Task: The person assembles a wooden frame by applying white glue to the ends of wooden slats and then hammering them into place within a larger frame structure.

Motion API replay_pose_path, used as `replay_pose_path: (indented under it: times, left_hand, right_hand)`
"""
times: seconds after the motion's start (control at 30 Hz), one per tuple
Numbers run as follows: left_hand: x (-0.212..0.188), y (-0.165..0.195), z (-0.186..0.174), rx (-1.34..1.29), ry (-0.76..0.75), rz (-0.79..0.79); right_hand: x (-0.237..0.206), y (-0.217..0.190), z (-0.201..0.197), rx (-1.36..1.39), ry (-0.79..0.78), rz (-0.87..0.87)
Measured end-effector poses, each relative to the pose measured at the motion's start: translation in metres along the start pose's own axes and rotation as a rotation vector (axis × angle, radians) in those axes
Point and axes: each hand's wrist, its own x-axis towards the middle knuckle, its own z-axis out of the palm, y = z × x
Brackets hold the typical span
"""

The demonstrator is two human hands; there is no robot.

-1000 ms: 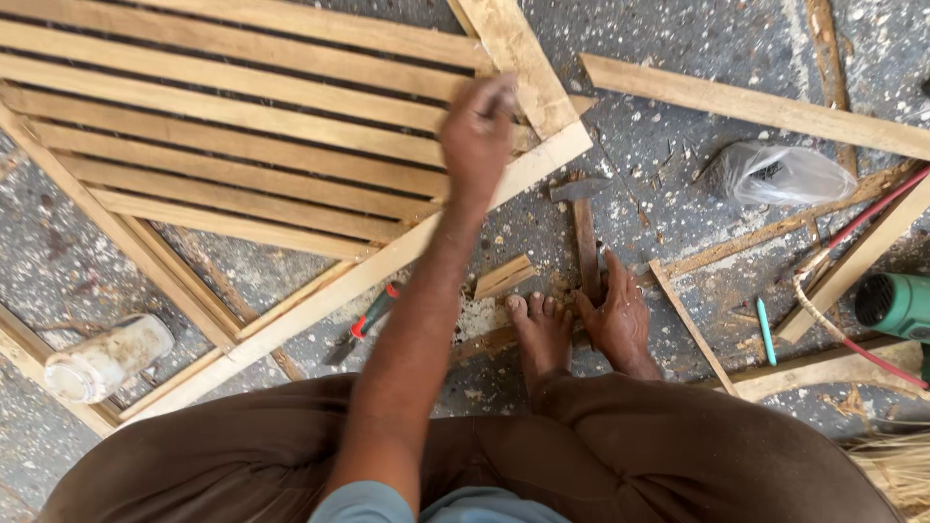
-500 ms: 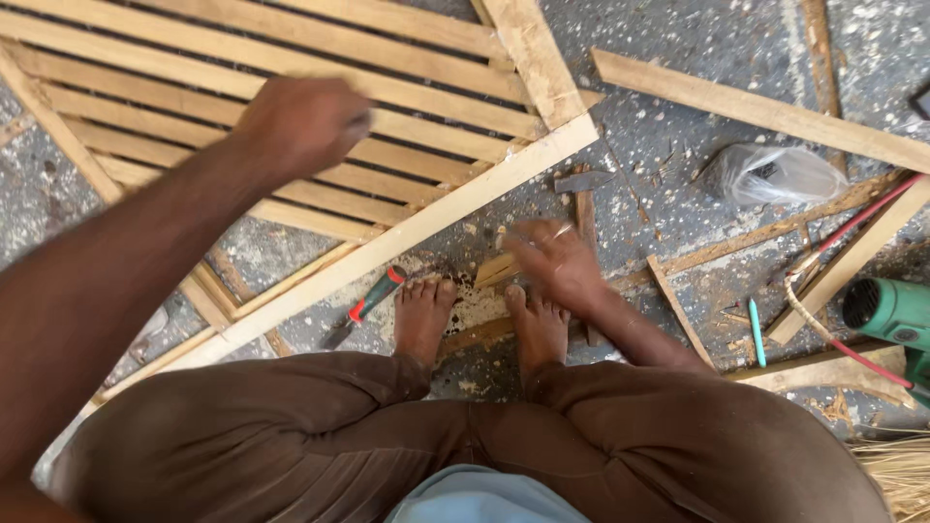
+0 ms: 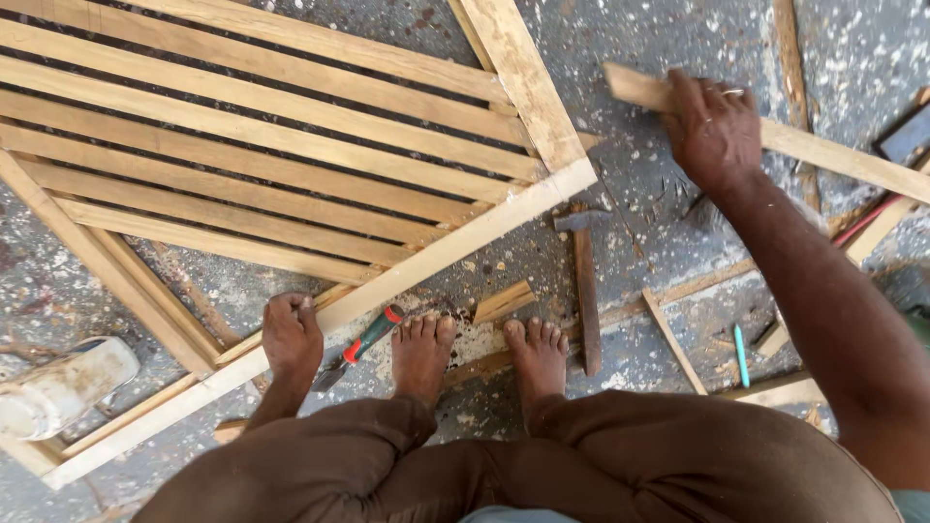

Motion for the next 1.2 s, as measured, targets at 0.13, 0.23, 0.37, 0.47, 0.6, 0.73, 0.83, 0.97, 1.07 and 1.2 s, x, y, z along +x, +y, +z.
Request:
replay_pose_path:
  times: [0.13, 0.23, 0.37, 0.47, 0.6, 0.73, 0.83, 0.97, 1.07, 1.2]
  left_hand:
    - [0.002, 0.008, 0.012, -0.045, -0.014, 0.049]
    - [0.003, 0.019, 0.018, -0.165, 0.078, 0.256]
    - [0.008, 0.027, 0.004, -0.136, 0.09, 0.192]
    - [0.007, 0.04, -0.004, -0.171, 0.058, 0.147]
    - [-0.045, 0.099, 0.067, 0.148, -0.255, 0.265]
    - [-0.092, 0.096, 0.123, 0.355, -0.56, 0.334]
    - [-0.102, 0.084, 0.135, 0.358, -0.565, 0.291]
    - [-0.096, 0.081, 0.128, 0.373, -0.52, 0.324]
    - [-0.096, 0.088, 0.125, 0.399, -0.531, 0.279]
    - [-0.097, 0.097, 0.118, 0.383, -0.458, 0.256]
  right_hand:
    - [0.012, -0.004, 0.004, 0.021, 0.048, -0.067]
    - [0.011, -0.033, 0.032, 0.131, 0.027, -0.296]
    - [0.007, -0.045, 0.064, 0.177, 0.093, -0.335]
    - [0.001, -0.039, 0.077, 0.317, 0.165, -0.281]
    - [-0.017, -0.033, 0.077, 0.304, 0.156, -0.196]
    - [-0.049, -0.027, 0.068, 0.283, 0.153, -0.154]
    - [-0.067, -0.022, 0.071, 0.296, 0.096, -0.144]
    - [-0.073, -0.023, 0.076, 0.448, 0.043, -0.007]
    - [-0.071, -0.03, 0.066, 0.383, 0.081, 0.016]
    - [-0.074, -0.035, 0.047, 0.463, 0.054, 0.213]
